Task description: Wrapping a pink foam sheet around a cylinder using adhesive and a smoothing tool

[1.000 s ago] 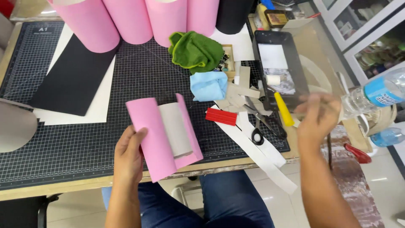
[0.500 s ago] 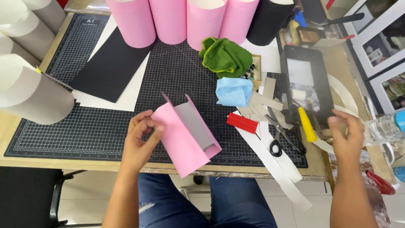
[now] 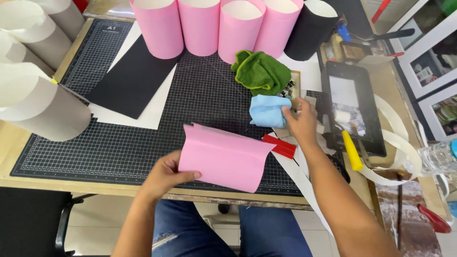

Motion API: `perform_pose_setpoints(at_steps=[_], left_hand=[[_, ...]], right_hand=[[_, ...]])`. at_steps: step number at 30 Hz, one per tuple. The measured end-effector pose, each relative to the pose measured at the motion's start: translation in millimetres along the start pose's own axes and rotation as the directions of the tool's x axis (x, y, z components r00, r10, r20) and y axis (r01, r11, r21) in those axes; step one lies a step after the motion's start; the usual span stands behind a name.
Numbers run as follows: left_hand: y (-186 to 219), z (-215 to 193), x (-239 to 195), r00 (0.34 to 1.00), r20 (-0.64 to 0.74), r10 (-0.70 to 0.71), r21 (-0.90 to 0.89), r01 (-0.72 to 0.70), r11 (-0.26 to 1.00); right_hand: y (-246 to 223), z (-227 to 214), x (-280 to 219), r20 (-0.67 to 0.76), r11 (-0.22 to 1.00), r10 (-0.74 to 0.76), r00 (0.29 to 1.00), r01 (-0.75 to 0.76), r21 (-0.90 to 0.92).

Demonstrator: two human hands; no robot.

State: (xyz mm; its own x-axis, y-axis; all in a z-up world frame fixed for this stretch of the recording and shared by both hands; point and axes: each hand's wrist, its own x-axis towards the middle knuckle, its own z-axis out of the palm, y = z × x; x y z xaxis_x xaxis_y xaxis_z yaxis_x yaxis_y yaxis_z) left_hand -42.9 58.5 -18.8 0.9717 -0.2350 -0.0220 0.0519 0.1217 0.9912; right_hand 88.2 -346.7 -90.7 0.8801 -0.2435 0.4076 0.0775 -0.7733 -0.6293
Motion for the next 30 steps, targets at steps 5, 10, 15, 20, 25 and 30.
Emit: perform_pose_setpoints(at_steps=[5, 10, 15, 20, 25, 30], left_hand=[[-27, 7, -16, 0.999, -0.046, -0.015, 0.015, 0.016, 1.0], [-3, 24, -12, 1.0, -0.017, -0.009, 0.011, 0.009, 1.0], [-15, 35, 8, 0.965, -0.183, -0.189, -0.249, 0.141, 0.958], [-41, 38, 6, 0.969, -0.207, -0.135, -0.331, 0.06, 0.942], [-51, 39, 1, 0.945, -0.304, -0.12, -0.394, -0.01, 0.919], [-45, 51, -1, 0.906, -0.379, -0.186, -0.449, -0.004, 0.893]], right_hand=[[11, 28, 30, 0.096, 0.981, 0.154, 0.983, -0.141, -0.13], [19, 28, 23, 0.207, 0.991, 0.088, 0.974, -0.064, -0.121], [-15, -26, 29, 0.238, 0.96, 0.195, 0.951, -0.136, -0.243], [-37, -112, 60, 0.121, 0.908, 0.416, 0.901, -0.419, 0.003], [-79, -193, 25, 0.14, 0.91, 0.139, 0.98, -0.182, 0.372], [-90, -177, -50, 0.069, 0.851, 0.101, 0.993, -0.122, 0.51]])
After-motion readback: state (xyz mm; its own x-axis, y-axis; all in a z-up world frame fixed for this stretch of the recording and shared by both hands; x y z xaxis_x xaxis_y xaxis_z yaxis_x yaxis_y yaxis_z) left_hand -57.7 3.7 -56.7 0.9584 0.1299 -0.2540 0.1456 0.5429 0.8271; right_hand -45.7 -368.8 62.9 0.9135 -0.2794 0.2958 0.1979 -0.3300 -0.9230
